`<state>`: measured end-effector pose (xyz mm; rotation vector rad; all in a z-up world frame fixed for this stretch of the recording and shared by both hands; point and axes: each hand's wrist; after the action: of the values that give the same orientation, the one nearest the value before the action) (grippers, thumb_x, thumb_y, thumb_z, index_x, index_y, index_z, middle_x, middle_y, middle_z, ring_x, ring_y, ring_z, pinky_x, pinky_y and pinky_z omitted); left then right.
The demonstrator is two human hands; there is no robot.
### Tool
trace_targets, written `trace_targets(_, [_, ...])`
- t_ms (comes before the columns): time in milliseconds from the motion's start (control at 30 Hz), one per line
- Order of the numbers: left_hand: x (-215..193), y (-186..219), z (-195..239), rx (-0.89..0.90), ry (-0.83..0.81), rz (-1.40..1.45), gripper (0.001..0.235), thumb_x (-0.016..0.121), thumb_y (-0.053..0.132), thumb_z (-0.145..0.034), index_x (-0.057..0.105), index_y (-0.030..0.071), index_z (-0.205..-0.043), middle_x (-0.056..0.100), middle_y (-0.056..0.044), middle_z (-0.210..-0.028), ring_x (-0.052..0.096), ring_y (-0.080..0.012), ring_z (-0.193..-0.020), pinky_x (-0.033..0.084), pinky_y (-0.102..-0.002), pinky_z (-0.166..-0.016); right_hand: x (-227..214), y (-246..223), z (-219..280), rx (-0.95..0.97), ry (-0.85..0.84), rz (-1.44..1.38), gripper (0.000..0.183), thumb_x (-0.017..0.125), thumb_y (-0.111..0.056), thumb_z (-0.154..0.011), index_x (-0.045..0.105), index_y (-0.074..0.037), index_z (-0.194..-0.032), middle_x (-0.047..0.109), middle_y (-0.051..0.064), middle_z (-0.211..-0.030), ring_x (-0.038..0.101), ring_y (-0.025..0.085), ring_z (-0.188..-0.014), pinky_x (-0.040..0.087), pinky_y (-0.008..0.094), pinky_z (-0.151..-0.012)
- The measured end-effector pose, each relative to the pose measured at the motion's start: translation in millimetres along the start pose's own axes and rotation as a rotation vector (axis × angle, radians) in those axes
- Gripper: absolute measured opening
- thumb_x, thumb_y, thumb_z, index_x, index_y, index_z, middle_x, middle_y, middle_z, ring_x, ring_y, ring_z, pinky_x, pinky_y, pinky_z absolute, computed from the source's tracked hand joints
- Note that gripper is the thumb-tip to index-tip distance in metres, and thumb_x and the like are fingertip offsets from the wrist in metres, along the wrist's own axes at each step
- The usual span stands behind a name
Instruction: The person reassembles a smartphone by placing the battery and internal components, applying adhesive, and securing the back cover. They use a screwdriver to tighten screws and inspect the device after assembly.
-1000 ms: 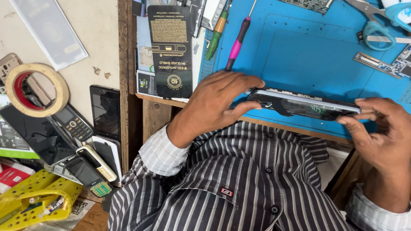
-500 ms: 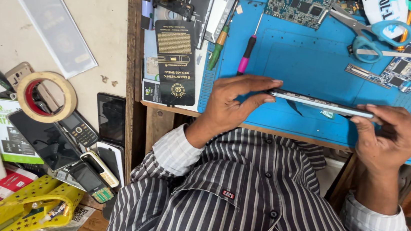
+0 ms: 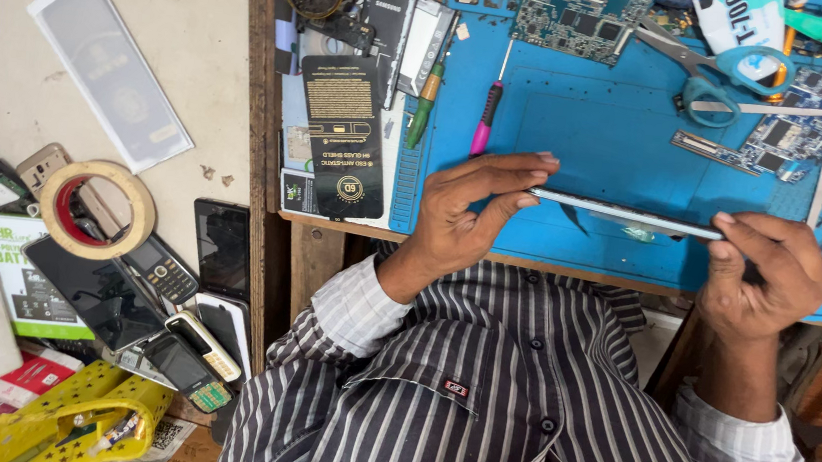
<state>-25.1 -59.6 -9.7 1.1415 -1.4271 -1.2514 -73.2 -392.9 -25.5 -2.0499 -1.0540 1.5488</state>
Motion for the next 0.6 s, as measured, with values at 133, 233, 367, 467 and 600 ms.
trace_targets(133, [-2, 3, -4, -0.002, -0.019, 0.000, 0.013, 0.072, 0.003, -0.099, 0.071, 0.001, -0.112, 0.073, -0.016, -0.124, 0.073, -0.0285, -0.121, 0.063, -0.039, -0.107, 1, -4, -5, 0.041, 0.029, 0.016, 0.017, 0.076, -0.009, -0.101, 0.077, 0.004, -0.112, 0.071, 0.018, -0.101, 0.067, 0.023, -0.077, 0.051, 0.029, -0.065])
trace_targets(233, [-3, 5, -6, -0.026, -0.019, 0.010, 0.013, 0.073, 0.002, -0.099, 0.071, 0.001, -0.112, 0.073, -0.016, -0.122, 0.074, -0.0285, -0.119, 0.063, -0.038, -0.105, -2, -12, -15, 0.033, -0.011, 0.051, 0.017, 0.078, -0.010, -0.102, 0.077, 0.003, -0.113, 0.072, 0.016, -0.104, 0.067, 0.024, -0.080, 0.051, 0.030, -0.068])
trace_targets(367, [-2, 7, -9, -0.021, -0.005, -0.008, 0.014, 0.073, 0.001, -0.099, 0.071, 0.001, -0.112, 0.074, -0.017, -0.119, 0.074, -0.0286, -0.117, 0.063, -0.038, -0.104, -2, -24, -40, -0.031, 0.014, 0.071, 0.019, 0.082, -0.014, -0.099, 0.077, 0.001, -0.109, 0.072, 0.017, -0.104, 0.067, 0.025, -0.086, 0.052, 0.033, -0.071])
trace_targets(467, [-2, 10, -10, -0.021, -0.014, -0.048, 0.014, 0.074, 0.001, -0.098, 0.071, 0.001, -0.111, 0.075, -0.017, -0.118, 0.075, -0.0283, -0.116, 0.064, -0.038, -0.103, 1, -34, -60, -0.115, -0.022, 0.057, 0.020, 0.084, -0.016, -0.091, 0.078, 0.000, -0.100, 0.072, 0.015, -0.098, 0.065, 0.025, -0.086, 0.049, 0.035, -0.069])
trace_targets(600, [0, 12, -11, -0.020, -0.024, -0.043, 0.014, 0.074, 0.001, -0.098, 0.071, 0.000, -0.112, 0.074, -0.018, -0.120, 0.075, -0.0277, -0.116, 0.064, -0.037, -0.102, 11, -44, -78, -0.165, -0.121, -0.008, 0.015, 0.089, -0.017, -0.090, 0.081, -0.007, -0.096, 0.071, 0.007, -0.096, 0.066, 0.022, -0.086, 0.046, 0.034, -0.070])
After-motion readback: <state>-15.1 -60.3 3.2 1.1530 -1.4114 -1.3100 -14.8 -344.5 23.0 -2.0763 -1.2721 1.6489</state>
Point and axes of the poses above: each hand's wrist, its own z-axis away from the middle knuckle, its own x-axis out of the palm, y = z × x
